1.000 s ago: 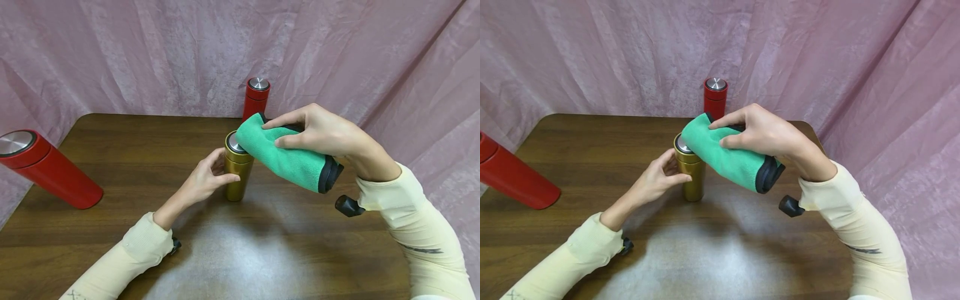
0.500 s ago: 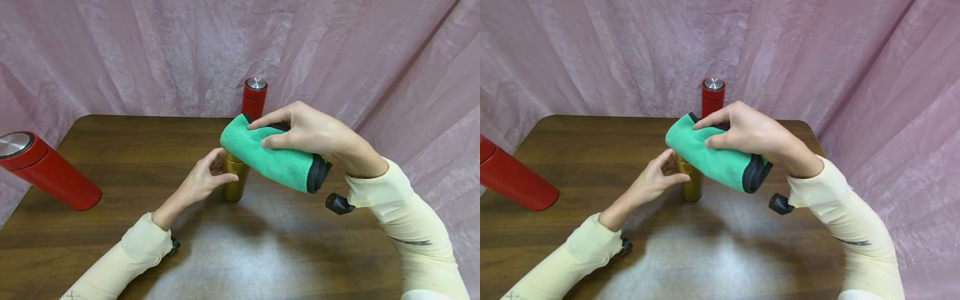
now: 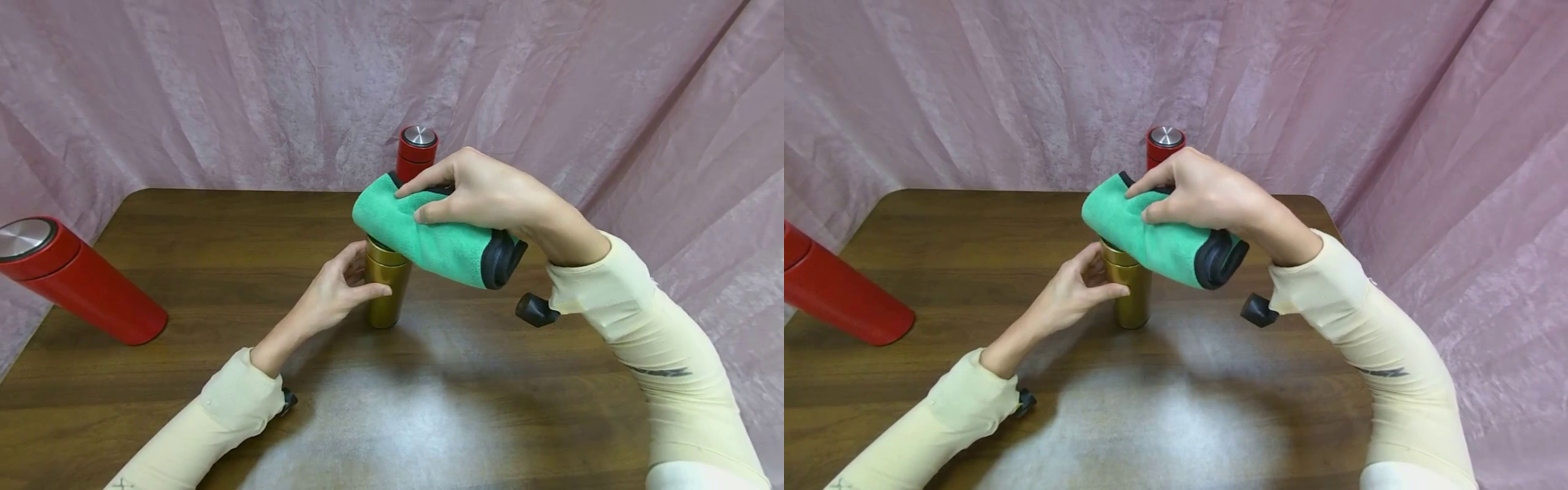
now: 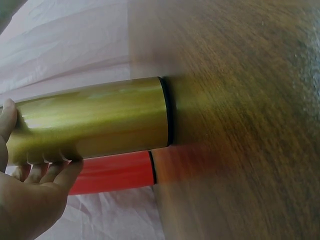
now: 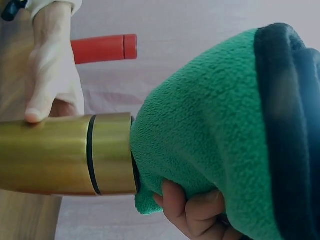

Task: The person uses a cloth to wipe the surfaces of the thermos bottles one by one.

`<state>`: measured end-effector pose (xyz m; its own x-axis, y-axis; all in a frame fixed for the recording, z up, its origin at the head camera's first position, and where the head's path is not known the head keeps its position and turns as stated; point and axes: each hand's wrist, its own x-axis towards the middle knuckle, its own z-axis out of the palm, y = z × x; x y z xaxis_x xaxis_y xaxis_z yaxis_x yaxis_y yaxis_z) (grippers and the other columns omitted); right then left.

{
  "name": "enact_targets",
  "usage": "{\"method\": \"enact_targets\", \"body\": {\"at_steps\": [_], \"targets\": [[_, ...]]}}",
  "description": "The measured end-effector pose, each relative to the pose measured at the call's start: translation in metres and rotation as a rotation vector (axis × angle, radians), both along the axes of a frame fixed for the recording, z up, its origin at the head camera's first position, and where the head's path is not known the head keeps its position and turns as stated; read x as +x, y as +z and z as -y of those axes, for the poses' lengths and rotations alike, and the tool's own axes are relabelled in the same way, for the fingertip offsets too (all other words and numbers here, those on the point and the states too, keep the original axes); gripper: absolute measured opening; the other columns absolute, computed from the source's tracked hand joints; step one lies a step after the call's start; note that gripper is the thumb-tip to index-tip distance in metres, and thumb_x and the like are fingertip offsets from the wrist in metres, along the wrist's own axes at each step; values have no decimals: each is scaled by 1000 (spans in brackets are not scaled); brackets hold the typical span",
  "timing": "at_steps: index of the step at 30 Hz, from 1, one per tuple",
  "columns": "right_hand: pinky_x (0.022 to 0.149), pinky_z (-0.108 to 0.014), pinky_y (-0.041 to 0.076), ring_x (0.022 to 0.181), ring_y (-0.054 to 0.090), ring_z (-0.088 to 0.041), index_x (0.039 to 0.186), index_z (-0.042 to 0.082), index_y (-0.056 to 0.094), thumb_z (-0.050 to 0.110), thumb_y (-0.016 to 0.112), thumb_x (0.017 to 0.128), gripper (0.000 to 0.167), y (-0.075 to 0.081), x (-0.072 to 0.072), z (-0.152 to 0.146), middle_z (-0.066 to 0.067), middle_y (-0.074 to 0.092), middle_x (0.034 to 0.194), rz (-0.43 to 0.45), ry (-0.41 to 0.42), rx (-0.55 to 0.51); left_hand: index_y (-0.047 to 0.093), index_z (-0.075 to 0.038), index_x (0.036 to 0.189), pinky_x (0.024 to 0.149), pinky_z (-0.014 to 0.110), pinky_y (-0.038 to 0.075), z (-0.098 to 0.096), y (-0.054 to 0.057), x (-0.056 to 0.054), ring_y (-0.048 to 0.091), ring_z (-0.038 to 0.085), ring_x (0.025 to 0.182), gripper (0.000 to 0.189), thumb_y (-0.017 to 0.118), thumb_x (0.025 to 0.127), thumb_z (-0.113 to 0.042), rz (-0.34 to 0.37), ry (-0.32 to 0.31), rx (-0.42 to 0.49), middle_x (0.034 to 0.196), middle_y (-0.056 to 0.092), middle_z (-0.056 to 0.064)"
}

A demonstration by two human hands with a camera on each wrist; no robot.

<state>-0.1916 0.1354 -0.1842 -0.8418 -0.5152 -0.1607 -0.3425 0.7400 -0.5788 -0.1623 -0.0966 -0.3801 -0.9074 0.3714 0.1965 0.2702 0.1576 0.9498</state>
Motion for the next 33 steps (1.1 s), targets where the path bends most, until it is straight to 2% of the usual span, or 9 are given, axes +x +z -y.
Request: {"method": "enact_targets", "body": {"at_steps": [6, 11, 17, 25, 30, 33], "targets": [[70, -36, 54, 86, 63, -27, 127, 31, 76, 21, 72, 92, 37, -1, -8, -2, -5, 68, 119, 56, -43, -32, 48, -2, 144, 109, 42, 48, -1, 1, 0, 60, 29, 127, 67, 84, 88, -8, -27, 15, -25, 136, 62, 15], [72, -36, 54, 90, 62, -28, 128, 28, 75, 20, 74, 92, 37, -4, -12, -6, -6, 66, 124, 86, -79, -74, 49, -2, 144, 109, 41, 48, -1, 0, 0, 60, 29, 128, 67, 84, 87, -7, -37, 19, -19, 137, 61, 15], [73, -36, 55, 92, 64, -28, 130, 26, 74, 19, 74, 92, 39, -9, -15, -13, -5, 65, 130, 94, -112, -108, 50, -2, 143, 110, 41, 48, 0, -1, 0, 60, 29, 128, 67, 85, 87, -7, -33, 23, -12, 137, 62, 15], [79, -35, 50, 102, 60, -25, 136, 28, 69, 27, 72, 96, 40, -15, -12, -28, -6, 67, 129, -14, -95, -68, 50, -1, 143, 110, 39, 47, 0, -2, 1, 61, 29, 127, 66, 84, 86, -5, -22, 30, 6, 135, 62, 15], [87, -33, 47, 112, 58, -22, 138, 23, 68, 24, 72, 97, 41, -22, -6, -37, -6, 64, 135, -91, -111, -108, 50, -1, 143, 110, 39, 47, -1, -2, 1, 61, 29, 127, 66, 84, 87, -5, -14, 39, 7, 135, 62, 16], [84, -27, 49, 107, 60, -21, 138, 22, 67, 23, 72, 98, 41, -29, 0, -42, -7, 66, 132, -161, -146, -171, 50, 0, 143, 110, 40, 47, -1, -2, 1, 61, 30, 127, 67, 84, 86, -4, -17, 45, 5, 135, 62, 16]]}}
